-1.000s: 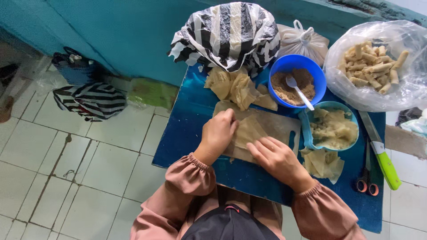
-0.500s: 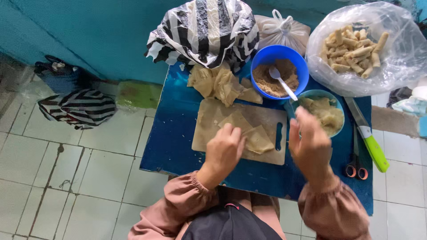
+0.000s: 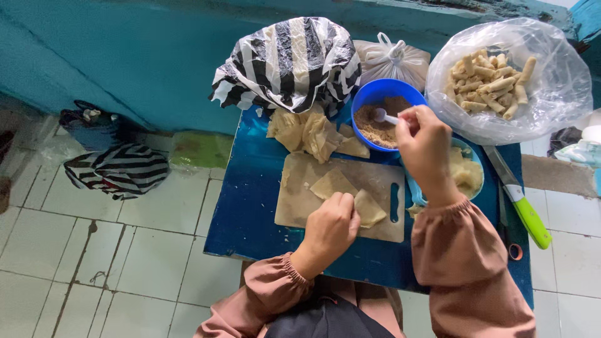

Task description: The person sits at a small blue table and spoons brown filling from a bowl onto thin dough wrappers, then folds and pinches each wrapper closed into a parcel. Finished parcels accumulate in a plastic bag beside the bowl of filling.

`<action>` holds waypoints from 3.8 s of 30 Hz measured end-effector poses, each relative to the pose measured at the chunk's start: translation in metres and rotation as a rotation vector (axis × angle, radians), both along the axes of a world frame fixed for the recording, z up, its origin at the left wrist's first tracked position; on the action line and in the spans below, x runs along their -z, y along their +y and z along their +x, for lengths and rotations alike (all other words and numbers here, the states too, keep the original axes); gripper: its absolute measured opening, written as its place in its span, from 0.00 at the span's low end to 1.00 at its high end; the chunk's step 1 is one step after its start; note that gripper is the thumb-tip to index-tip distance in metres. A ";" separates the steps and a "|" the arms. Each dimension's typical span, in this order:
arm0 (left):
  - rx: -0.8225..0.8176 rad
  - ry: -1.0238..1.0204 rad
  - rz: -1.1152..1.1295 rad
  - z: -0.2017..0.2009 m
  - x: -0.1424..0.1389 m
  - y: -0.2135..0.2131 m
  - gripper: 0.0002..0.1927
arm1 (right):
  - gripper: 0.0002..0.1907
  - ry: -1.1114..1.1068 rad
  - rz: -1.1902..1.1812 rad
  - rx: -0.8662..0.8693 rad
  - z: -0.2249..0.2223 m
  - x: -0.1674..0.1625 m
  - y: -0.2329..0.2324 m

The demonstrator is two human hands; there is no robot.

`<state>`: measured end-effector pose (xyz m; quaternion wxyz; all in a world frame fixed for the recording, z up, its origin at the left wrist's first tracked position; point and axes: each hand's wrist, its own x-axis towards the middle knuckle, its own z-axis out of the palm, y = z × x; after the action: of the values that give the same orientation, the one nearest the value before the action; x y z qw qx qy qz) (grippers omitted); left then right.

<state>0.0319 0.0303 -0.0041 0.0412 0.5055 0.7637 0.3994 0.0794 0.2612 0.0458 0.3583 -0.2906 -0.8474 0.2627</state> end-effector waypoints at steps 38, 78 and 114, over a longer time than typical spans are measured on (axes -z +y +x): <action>0.054 -0.202 0.173 -0.014 0.003 -0.009 0.09 | 0.10 0.472 -0.783 -0.082 0.002 0.002 0.023; 0.087 -0.180 0.246 -0.012 0.001 -0.011 0.08 | 0.09 0.020 0.526 0.013 0.046 -0.009 -0.047; 0.015 -0.140 0.089 -0.012 -0.005 -0.009 0.14 | 0.17 -0.095 -0.051 -0.104 0.056 0.039 -0.129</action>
<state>0.0197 0.0215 0.0009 0.0750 0.4835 0.7366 0.4669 0.1357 0.1323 0.0072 0.2961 -0.2675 -0.8703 0.2885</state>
